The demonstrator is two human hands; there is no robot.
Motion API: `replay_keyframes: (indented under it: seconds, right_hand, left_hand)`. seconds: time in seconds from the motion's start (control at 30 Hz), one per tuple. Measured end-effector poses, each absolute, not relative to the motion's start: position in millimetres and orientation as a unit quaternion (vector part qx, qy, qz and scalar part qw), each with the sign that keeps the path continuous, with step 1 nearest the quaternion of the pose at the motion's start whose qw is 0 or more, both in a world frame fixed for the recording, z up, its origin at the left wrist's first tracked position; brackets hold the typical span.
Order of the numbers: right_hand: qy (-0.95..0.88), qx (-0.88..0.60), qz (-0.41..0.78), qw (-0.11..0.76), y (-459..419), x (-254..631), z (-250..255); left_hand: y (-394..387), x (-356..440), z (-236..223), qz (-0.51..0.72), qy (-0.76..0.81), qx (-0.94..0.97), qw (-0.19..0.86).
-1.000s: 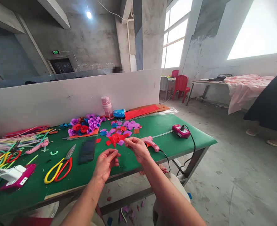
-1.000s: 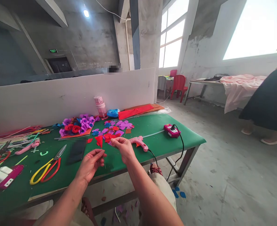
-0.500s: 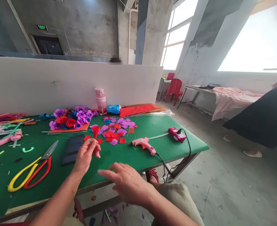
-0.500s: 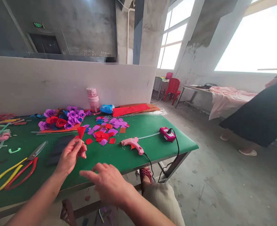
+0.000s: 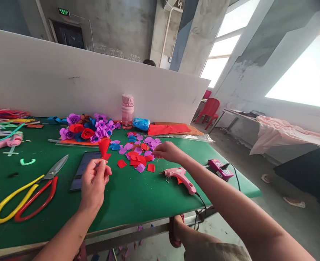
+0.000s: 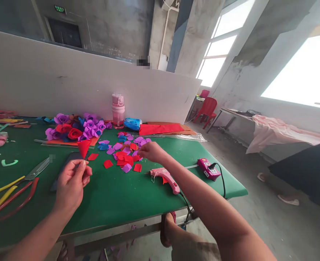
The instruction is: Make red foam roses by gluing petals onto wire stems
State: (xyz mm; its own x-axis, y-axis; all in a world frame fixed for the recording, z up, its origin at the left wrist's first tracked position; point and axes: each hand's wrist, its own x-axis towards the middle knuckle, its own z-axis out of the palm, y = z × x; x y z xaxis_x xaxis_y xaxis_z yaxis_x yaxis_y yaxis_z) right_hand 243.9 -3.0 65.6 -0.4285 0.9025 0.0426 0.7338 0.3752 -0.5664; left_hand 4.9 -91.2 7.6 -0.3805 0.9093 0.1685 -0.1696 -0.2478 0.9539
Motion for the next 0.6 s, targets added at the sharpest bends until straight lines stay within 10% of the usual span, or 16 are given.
replay_keyframes:
  seconds: [0.6]
  right_hand:
    - [-0.796,-0.598,0.056,0.083,58,211,36]
  left_hand:
    - [-94,6,2,0.653,0.475,0.384,0.447]
